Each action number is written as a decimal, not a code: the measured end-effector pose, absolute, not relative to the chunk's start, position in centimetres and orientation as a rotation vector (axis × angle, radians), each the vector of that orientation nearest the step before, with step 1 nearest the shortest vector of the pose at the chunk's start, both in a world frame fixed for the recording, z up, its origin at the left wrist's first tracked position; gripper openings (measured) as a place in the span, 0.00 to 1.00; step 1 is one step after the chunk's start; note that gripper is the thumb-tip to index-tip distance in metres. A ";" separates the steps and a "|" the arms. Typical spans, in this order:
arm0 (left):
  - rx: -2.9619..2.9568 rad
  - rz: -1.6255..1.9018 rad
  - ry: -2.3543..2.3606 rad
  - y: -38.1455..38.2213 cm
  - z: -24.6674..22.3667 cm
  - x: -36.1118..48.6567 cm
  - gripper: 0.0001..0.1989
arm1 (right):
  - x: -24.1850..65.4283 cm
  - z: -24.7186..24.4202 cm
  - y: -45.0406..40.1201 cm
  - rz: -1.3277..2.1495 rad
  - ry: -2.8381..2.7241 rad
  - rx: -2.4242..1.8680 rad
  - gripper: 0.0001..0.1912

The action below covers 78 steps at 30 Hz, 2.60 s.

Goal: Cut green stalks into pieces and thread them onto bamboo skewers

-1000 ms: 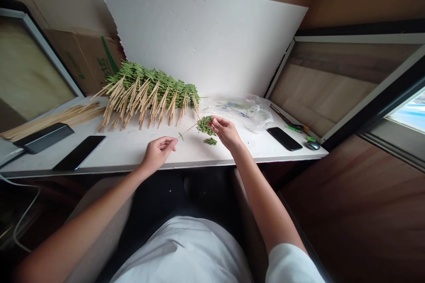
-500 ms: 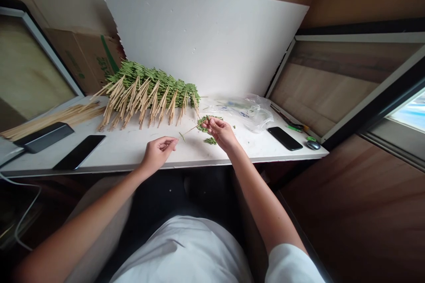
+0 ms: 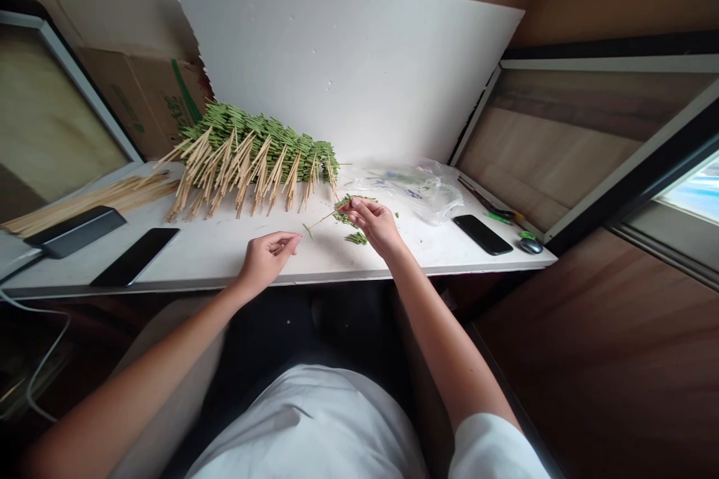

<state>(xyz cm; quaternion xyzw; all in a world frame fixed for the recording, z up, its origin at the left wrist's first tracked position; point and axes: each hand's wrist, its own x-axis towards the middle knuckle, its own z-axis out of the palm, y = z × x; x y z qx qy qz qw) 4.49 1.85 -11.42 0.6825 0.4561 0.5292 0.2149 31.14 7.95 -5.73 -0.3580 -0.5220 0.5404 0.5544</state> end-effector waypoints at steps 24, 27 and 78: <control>2.111 1.534 1.329 1.9 -11.3 3.9 0.15 | 30.4 -6.3 8.0 1.163 -1.196 -0.820 0.26; 2.136 1.537 1.317 1.8 -11.1 3.9 0.15 | 30.5 -6.6 8.1 1.134 -1.212 -0.816 0.23; 2.195 1.693 1.259 2.0 -11.1 3.8 0.10 | 29.7 -6.2 6.9 0.934 -1.623 -1.048 0.23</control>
